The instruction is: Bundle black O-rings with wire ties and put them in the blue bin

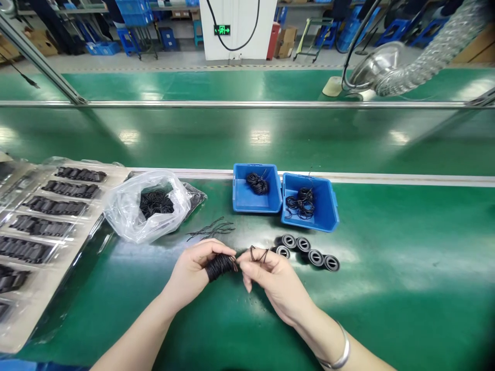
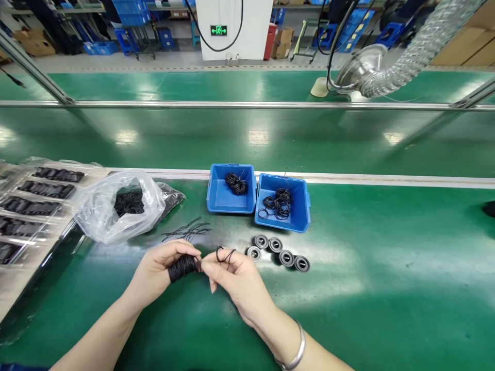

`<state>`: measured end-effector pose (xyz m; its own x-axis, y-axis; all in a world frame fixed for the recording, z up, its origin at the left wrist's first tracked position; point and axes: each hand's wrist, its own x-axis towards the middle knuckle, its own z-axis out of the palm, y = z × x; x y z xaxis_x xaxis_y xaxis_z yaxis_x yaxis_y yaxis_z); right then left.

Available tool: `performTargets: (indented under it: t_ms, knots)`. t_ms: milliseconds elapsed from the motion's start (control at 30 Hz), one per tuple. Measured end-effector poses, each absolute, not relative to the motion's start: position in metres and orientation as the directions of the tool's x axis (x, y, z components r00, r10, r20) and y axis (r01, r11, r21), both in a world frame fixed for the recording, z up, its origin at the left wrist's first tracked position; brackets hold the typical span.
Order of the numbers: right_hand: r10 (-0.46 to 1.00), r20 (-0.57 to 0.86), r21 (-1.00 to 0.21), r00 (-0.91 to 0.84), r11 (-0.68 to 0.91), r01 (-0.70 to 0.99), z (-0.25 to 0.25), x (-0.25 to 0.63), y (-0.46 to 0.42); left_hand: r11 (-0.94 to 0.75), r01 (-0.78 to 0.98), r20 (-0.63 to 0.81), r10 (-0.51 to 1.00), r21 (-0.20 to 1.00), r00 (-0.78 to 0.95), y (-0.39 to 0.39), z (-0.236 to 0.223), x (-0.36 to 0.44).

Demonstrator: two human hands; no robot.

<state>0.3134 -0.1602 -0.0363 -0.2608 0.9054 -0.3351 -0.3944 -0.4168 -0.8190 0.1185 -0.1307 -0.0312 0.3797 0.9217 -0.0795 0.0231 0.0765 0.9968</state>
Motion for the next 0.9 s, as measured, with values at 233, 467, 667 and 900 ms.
performTargets:
  t_ms: [233,467,667,900]
  knots:
    - [0.953,-0.247,-0.935,-0.176,-0.282,-0.214,-0.037,0.310,-0.162,-0.056,0.171,-0.013,0.926,0.984,0.377,-0.131,-0.034,0.118]
    - [0.930,-0.305,-0.710,-0.207,-0.367,-0.601,-0.030,0.320,-0.157,0.123,-0.101,-0.073,0.913,0.987,0.401,-0.128,-0.031,0.117]
    - [0.907,-0.328,-0.642,-0.262,-0.418,-0.643,-0.022,0.326,-0.154,0.035,-0.025,-0.022,0.921,0.999,0.390,-0.127,-0.029,0.117]
    - [0.962,-0.202,-0.963,-0.186,-0.230,-0.140,-0.034,0.316,-0.163,-0.069,0.081,0.034,0.927,0.994,0.373,-0.132,-0.031,0.119]
